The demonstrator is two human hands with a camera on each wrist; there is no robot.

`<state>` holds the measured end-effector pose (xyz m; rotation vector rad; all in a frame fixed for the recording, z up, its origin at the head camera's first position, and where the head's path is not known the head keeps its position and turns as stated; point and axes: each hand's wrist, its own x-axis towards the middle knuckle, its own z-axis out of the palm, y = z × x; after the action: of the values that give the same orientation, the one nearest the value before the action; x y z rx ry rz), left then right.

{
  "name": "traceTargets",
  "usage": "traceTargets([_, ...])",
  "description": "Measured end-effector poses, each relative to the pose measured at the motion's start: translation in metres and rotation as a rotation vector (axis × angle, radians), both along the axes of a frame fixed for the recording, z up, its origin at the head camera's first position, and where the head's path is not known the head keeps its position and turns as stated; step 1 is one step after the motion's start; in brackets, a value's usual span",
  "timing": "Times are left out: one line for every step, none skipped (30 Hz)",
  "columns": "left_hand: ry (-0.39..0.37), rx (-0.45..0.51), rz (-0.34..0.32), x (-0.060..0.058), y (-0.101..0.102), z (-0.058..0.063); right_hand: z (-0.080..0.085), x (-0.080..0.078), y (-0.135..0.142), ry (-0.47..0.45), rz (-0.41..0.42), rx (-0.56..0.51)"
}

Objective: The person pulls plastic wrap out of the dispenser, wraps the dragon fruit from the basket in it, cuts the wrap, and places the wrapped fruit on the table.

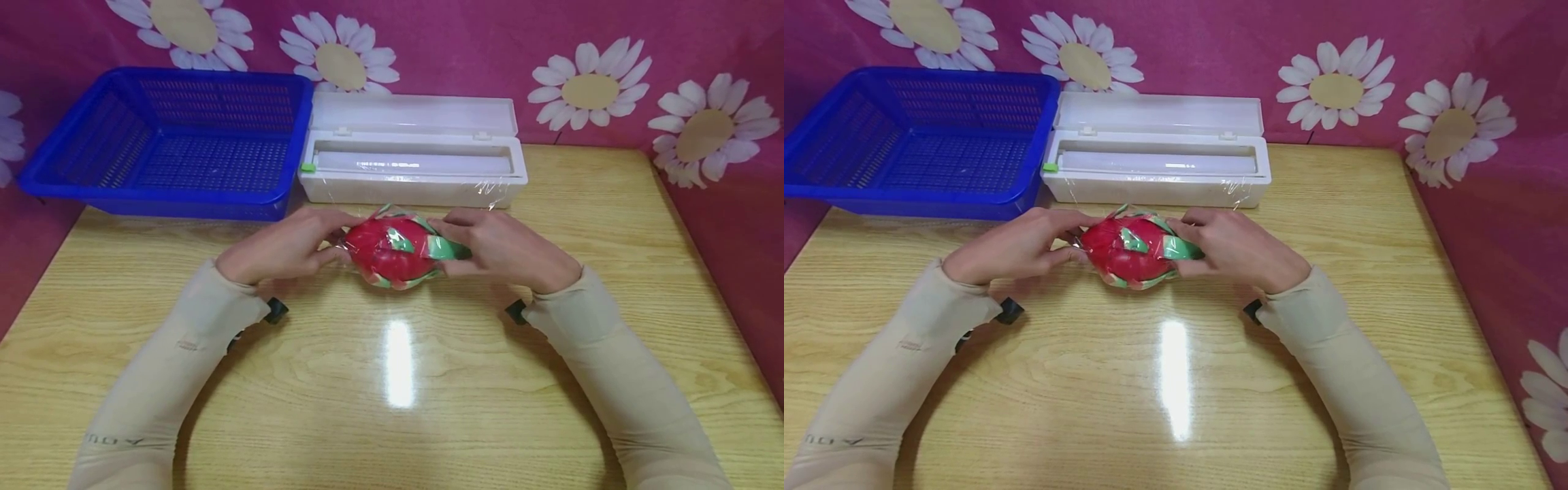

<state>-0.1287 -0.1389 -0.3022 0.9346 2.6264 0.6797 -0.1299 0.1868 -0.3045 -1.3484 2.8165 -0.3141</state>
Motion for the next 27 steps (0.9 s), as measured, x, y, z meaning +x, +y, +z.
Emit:
traceTargets([-0.002,0.006,-0.002,0.0001,0.0,-0.0002,-0.0001,-0.0001,-0.0001,0.001,0.0,0.001])
traceTargets([0.002,0.008,-0.004,0.0002,0.0,-0.0004,-0.0001,-0.0003,-0.0002,0.003,-0.002,0.004])
traceTargets([0.006,0.009,-0.006,0.0003,-0.0001,-0.0006,0.0,-0.0004,-0.0004,0.005,-0.004,0.008])
traceTargets([0.011,0.008,-0.008,0.0005,-0.0001,-0.0005,0.0001,-0.0005,-0.0007,0.003,-0.008,0.01])
traceTargets([0.017,0.006,-0.011,0.0005,-0.0002,-0.0007,0.0002,-0.0005,-0.0009,0.0,-0.011,0.011])
traceTargets([0.02,0.004,-0.014,0.0007,-0.0003,-0.0007,0.0003,-0.0005,-0.001,-0.003,-0.013,0.011])
traceTargets([0.024,0.0,-0.016,0.0008,-0.0003,-0.0006,0.0003,-0.0006,-0.0012,-0.006,-0.014,0.01])
traceTargets([0.027,-0.005,-0.018,0.0009,-0.0003,-0.0005,0.0003,-0.0005,-0.0011,-0.009,-0.016,0.01])
traceTargets([0.028,-0.007,-0.02,0.001,-0.0003,-0.0005,0.0004,-0.0005,-0.0011,-0.014,-0.019,0.008])
traceTargets([0.028,-0.008,-0.022,0.001,-0.0003,-0.0004,0.0004,-0.0003,-0.0011,-0.017,-0.022,0.009])
traceTargets([0.027,-0.009,-0.026,0.0011,-0.0003,-0.0004,0.0004,-0.0003,-0.0011,-0.022,-0.024,0.008])
traceTargets([0.026,-0.009,-0.031,0.0011,-0.0004,-0.0004,0.0004,-0.0002,-0.0011,-0.029,-0.03,0.01])
traceTargets([0.028,-0.009,-0.036,0.001,-0.0003,-0.0003,0.0005,-0.0001,-0.0011,-0.036,-0.036,0.012])
traceTargets([0.03,-0.011,-0.041,0.0011,-0.0005,-0.0003,0.0005,0.0,-0.0011,-0.041,-0.04,0.014])
traceTargets([0.032,-0.009,-0.046,0.0011,-0.0006,-0.0003,0.0007,0.0001,-0.0012,-0.046,-0.043,0.016])
traceTargets([0.033,-0.007,-0.052,0.0011,-0.0006,-0.0002,0.0006,0.0001,-0.0011,-0.05,-0.046,0.016])
traceTargets([0.032,-0.005,-0.056,0.0011,-0.0007,-0.0001,0.0005,0.0001,-0.0011,-0.054,-0.045,0.013])
traceTargets([0.034,-0.005,-0.059,0.0012,-0.0008,0.0003,0.0004,0.0001,-0.0011,-0.056,-0.045,0.011])
traceTargets([0.034,-0.005,-0.062,0.0015,-0.001,0.0006,0.0003,0.0001,-0.0009,-0.059,-0.045,0.008])
traceTargets([0.029,-0.003,-0.063,0.0018,-0.001,0.0011,0.0001,0.0,-0.0007,-0.061,-0.043,0.002])
traceTargets([0.026,0.001,-0.067,0.0021,-0.0011,0.0016,-0.0001,-0.0001,-0.0006,-0.064,-0.043,-0.003])
traceTargets([0.025,0.001,-0.069,0.0025,-0.0013,0.0021,-0.0004,-0.0004,-0.0006,-0.069,-0.043,-0.01])
traceTargets([0.023,-0.001,-0.069,0.003,-0.0013,0.0027,-0.0006,-0.0007,-0.0006,-0.073,-0.04,-0.017])
traceTargets([0.022,-0.005,-0.067,0.0035,-0.0014,0.0034,-0.0009,-0.0011,-0.0005,-0.077,-0.039,-0.023])
traceTargets([0.019,-0.008,-0.066,0.004,-0.0014,0.0039,-0.0012,-0.0014,-0.0004,-0.082,-0.039,-0.029])
traceTargets([0.016,-0.01,-0.064,0.0041,-0.0012,0.0044,-0.0014,-0.0017,-0.0004,-0.086,-0.038,-0.034])
traceTargets([0.015,-0.013,-0.063,0.0042,-0.0013,0.0047,-0.0016,-0.002,-0.0005,-0.088,-0.038,-0.037])
